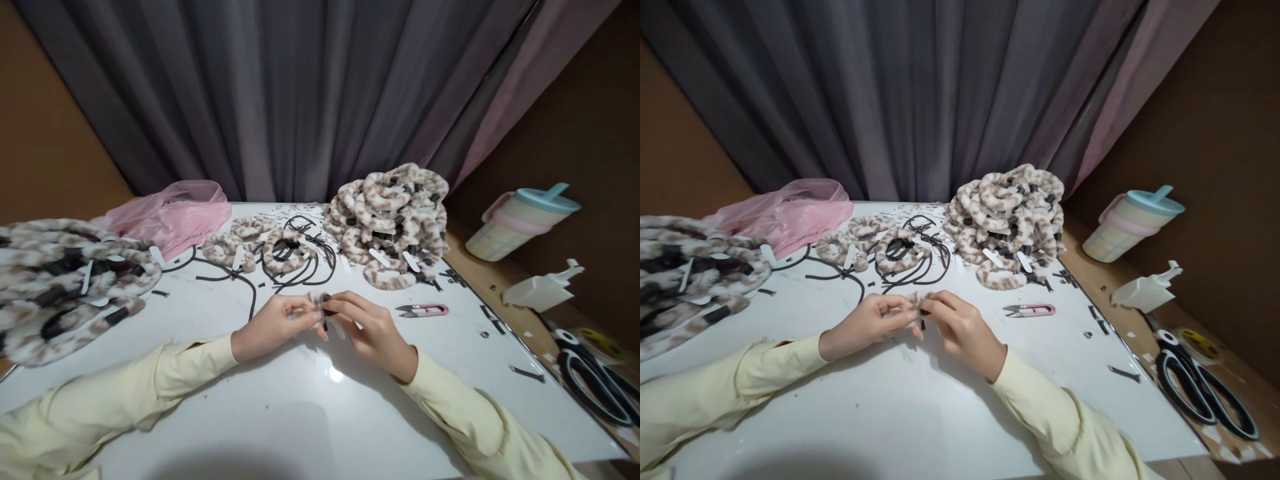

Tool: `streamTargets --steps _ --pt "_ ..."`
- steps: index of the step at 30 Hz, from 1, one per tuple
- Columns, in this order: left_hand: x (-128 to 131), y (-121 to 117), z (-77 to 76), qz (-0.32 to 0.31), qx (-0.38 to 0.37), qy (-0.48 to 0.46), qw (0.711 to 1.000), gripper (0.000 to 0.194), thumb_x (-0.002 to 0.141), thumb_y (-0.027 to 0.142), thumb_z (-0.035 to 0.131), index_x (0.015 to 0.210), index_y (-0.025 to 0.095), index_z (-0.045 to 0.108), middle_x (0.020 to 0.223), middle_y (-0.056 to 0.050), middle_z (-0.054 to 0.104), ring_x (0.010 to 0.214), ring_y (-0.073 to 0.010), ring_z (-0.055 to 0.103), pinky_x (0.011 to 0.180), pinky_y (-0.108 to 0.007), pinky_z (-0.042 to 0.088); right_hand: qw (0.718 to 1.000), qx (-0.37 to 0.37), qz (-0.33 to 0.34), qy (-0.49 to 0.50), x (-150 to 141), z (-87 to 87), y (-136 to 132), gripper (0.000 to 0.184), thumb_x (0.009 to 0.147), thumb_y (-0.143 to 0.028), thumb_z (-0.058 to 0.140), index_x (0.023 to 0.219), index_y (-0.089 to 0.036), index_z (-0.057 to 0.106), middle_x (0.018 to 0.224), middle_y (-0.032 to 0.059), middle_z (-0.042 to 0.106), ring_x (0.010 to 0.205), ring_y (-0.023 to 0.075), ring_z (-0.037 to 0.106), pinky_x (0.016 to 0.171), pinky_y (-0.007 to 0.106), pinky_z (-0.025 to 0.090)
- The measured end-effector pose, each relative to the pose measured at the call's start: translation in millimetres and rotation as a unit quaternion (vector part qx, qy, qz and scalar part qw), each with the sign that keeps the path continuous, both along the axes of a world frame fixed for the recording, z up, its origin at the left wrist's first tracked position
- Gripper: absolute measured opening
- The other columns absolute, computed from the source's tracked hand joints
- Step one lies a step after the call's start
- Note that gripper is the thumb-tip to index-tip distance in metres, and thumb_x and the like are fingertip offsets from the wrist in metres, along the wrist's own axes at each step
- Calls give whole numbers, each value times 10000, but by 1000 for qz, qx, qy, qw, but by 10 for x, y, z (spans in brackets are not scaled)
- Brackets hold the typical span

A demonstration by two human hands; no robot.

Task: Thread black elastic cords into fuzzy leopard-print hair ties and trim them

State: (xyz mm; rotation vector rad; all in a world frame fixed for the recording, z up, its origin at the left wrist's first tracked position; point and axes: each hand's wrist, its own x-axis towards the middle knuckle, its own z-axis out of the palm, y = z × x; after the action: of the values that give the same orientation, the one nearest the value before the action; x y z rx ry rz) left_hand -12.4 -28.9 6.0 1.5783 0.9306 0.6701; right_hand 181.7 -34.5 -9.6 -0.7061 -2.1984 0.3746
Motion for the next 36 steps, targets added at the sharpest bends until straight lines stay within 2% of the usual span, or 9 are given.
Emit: streamTargets --steps 3,6,10,17,22,25,28,32,36 --pt "-3 37 -20 -18 -128 -49 990 284 786 361 589 674 108 654 452 78 323 385 -33 217 370 -176 172 1000 8 11 -20 34 7 22 294 862 -44 408 1061 -191 567 977 102 579 900 161 580 763 279 516" --pt "-15 66 -55 -18 -218 -90 972 307 769 368 610 620 99 611 439 101 229 367 -20 134 350 -177 87 998 -11 39 -41 63 33 45 332 866 -67 408 1147 -186 538 1049 117 568 972 175 565 807 306 515" --pt "-28 88 -75 -4 -238 -114 965 314 767 357 617 600 93 593 440 99 243 375 -11 129 353 -164 79 997 -37 51 -48 68 49 64 339 868 -132 481 1200 -188 518 1085 122 555 989 185 563 821 314 518" --pt "-27 97 -96 -11 -237 -115 965 333 741 381 632 580 97 567 439 88 277 382 -10 137 363 -175 65 999 -25 29 10 39 34 75 232 869 -161 528 1086 -173 609 996 100 613 911 154 597 792 267 509" --pt "-20 87 -73 -5 -246 -115 962 324 733 375 639 572 108 549 419 85 316 365 -10 148 349 -169 72 996 -91 -7 25 19 73 66 201 841 -209 579 1035 -169 617 936 78 650 821 148 611 718 259 506" --pt "-13 87 -46 0 -249 -121 961 297 729 351 642 579 110 556 414 69 383 351 -8 174 337 -153 101 985 -160 -42 46 15 78 64 232 795 -242 633 1008 -167 578 865 57 663 721 137 609 636 245 494" --pt "-10 118 -28 -26 -242 -120 962 277 749 333 611 618 88 603 500 -10 554 345 -16 302 333 -147 206 970 -224 -35 86 24 74 64 323 763 -249 658 1025 -190 478 899 59 672 809 158 631 676 257 498" --pt "9 191 2 -55 -270 -119 954 340 773 417 572 788 88 656 706 -108 690 577 -154 620 512 -219 461 961 -265 -12 81 41 85 54 419 757 -234 654 1059 -217 364 897 50 685 809 161 641 728 290 491" --pt "72 229 14 -132 -285 -77 946 370 763 436 624 814 73 678 766 -114 711 628 -158 653 650 -266 512 958 -282 23 49 51 119 42 431 760 -190 628 1059 -221 318 921 59 689 808 166 644 737 302 486"
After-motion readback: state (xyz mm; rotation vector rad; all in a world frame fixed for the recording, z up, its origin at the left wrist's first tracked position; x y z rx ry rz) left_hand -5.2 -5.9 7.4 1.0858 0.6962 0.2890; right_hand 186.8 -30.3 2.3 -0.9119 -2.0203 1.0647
